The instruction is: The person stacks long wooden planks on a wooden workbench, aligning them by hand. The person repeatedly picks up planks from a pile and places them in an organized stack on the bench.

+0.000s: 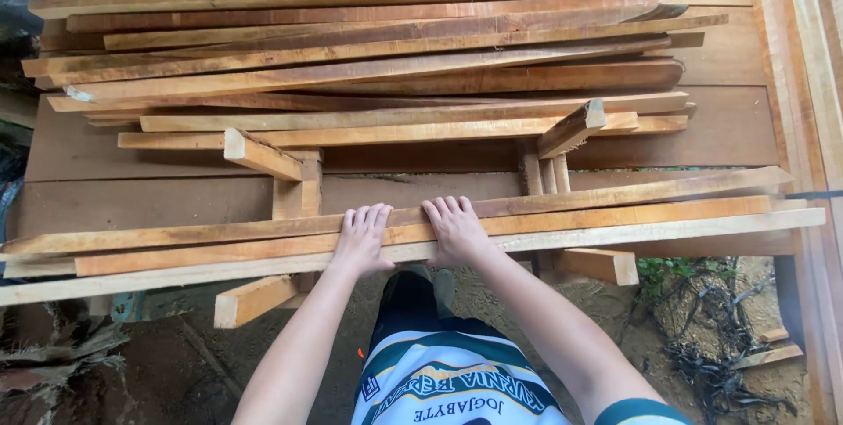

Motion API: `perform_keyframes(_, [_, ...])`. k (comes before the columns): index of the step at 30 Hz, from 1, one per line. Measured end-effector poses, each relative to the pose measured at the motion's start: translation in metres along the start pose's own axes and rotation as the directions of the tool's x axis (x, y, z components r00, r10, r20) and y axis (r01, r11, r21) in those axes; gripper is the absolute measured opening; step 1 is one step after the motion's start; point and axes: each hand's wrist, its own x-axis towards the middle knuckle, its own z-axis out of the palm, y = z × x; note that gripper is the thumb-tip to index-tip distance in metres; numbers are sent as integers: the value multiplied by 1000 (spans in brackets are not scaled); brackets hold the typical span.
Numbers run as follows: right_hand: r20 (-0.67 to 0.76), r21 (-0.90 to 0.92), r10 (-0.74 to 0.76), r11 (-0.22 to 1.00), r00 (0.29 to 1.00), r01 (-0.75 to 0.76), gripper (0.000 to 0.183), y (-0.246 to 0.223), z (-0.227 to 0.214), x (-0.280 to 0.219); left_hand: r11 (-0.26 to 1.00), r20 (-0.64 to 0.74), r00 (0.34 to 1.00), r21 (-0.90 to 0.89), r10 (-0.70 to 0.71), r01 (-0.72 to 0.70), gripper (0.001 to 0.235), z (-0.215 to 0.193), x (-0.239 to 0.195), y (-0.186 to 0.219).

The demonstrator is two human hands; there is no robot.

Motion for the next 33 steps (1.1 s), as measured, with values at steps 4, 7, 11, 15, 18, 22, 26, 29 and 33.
perform_keyframes(4, [-44, 41, -10, 999, 999, 12, 113, 1, 10, -4, 1000, 3, 1000, 9, 21, -21, 124, 3, -5, -1])
perform_keyframes(7, [-118, 50, -45, 997, 992, 51, 115, 10, -2, 4, 998, 30, 999, 36, 44, -45, 126, -13, 6, -5])
perform_keyframes(11, [-23, 94, -39, 995, 999, 41, 117, 2, -16, -5, 997, 89, 996, -77, 19, -12, 123, -26, -4, 2])
perform_keyframes(15, [-20, 74, -36, 997, 999, 37, 119, 2, -10, -4, 998, 106, 994, -65, 25, -18, 122, -25, -4, 1])
perform_keyframes(18, [2, 74, -44, 996, 999, 44, 121, 2, -15, -4, 998, 81, 996, -56, 31, -27, 120, -28, -3, 2])
perform_keyframes(22, [-38, 59, -32, 998, 999, 34, 118, 2, -17, -5, 996, 82, 996, -76, 43, -37, 119, -33, -3, 2])
perform_keyframes(26, [-24, 53, -34, 998, 999, 36, 118, -1, -10, -6, 996, 102, 994, -89, 32, -23, 123, -22, -6, 2])
perform_keyframes(29, [-20, 37, -25, 999, 999, 26, 118, -1, -15, -3, 996, 48, 998, -83, 42, -38, 125, -19, -4, -3])
perform_keyframes(33, [-2, 42, -21, 999, 1000, 21, 118, -3, -14, -6, 997, 41, 999, -67, 32, -29, 127, -14, -6, -1])
